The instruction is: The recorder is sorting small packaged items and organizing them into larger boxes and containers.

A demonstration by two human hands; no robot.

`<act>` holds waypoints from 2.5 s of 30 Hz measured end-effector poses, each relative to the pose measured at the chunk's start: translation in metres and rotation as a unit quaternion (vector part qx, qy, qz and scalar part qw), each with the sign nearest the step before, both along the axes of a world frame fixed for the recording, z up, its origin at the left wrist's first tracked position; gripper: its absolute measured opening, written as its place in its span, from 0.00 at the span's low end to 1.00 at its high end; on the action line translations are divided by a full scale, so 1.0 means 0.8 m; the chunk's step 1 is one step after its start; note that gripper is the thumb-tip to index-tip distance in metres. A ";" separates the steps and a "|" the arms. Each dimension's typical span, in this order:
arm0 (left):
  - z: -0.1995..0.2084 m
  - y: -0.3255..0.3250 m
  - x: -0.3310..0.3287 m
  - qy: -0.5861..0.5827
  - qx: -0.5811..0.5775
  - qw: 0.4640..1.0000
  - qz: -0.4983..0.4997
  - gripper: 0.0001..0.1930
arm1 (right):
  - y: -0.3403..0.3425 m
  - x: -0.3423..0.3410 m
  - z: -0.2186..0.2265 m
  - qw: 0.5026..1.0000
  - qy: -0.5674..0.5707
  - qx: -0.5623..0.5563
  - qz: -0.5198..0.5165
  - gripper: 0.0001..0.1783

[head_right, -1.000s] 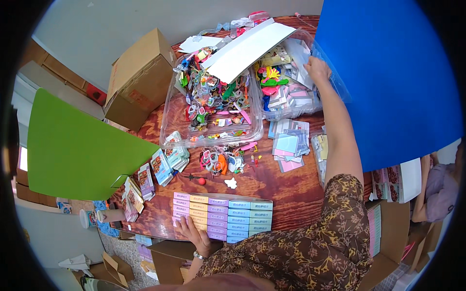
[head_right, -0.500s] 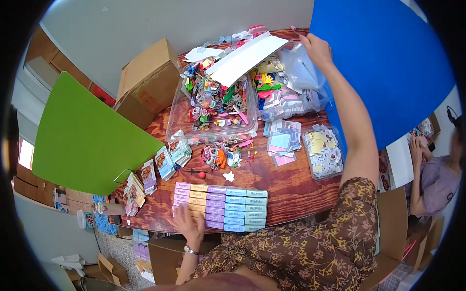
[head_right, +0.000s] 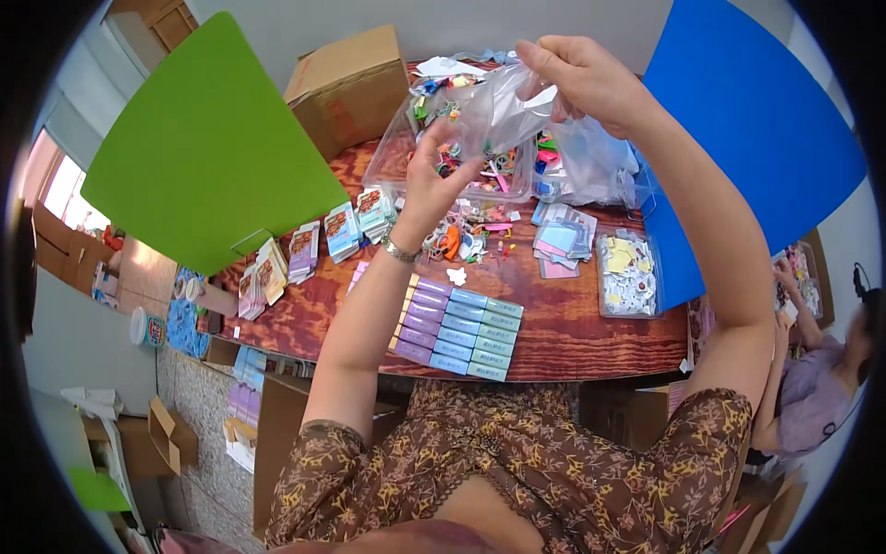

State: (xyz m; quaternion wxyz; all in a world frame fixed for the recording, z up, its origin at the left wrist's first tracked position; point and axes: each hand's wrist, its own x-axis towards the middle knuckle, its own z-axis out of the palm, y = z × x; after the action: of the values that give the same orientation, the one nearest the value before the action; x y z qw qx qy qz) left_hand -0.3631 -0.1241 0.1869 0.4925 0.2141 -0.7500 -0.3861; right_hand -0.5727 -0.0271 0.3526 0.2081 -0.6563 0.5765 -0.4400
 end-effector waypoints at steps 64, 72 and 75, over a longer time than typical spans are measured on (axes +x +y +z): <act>0.074 0.163 0.410 -0.394 -0.422 0.736 0.354 0.06 | -0.158 0.470 -0.230 0.841 0.371 -0.166 0.356 0.39; -0.114 0.082 0.381 -0.358 -0.185 0.822 0.401 0.05 | -0.226 0.376 -0.363 0.821 0.396 0.139 0.386 0.32; -0.117 0.053 0.372 -0.379 -0.147 0.813 0.416 0.05 | -0.237 0.374 -0.370 0.851 0.370 0.131 0.349 0.28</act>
State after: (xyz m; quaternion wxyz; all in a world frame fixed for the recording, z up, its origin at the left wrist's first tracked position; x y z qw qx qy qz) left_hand -0.0656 -0.0818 0.0931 0.3081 0.5603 -0.7644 0.0827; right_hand -0.2737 -0.2168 0.0569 0.2032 -0.8952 0.3962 0.0169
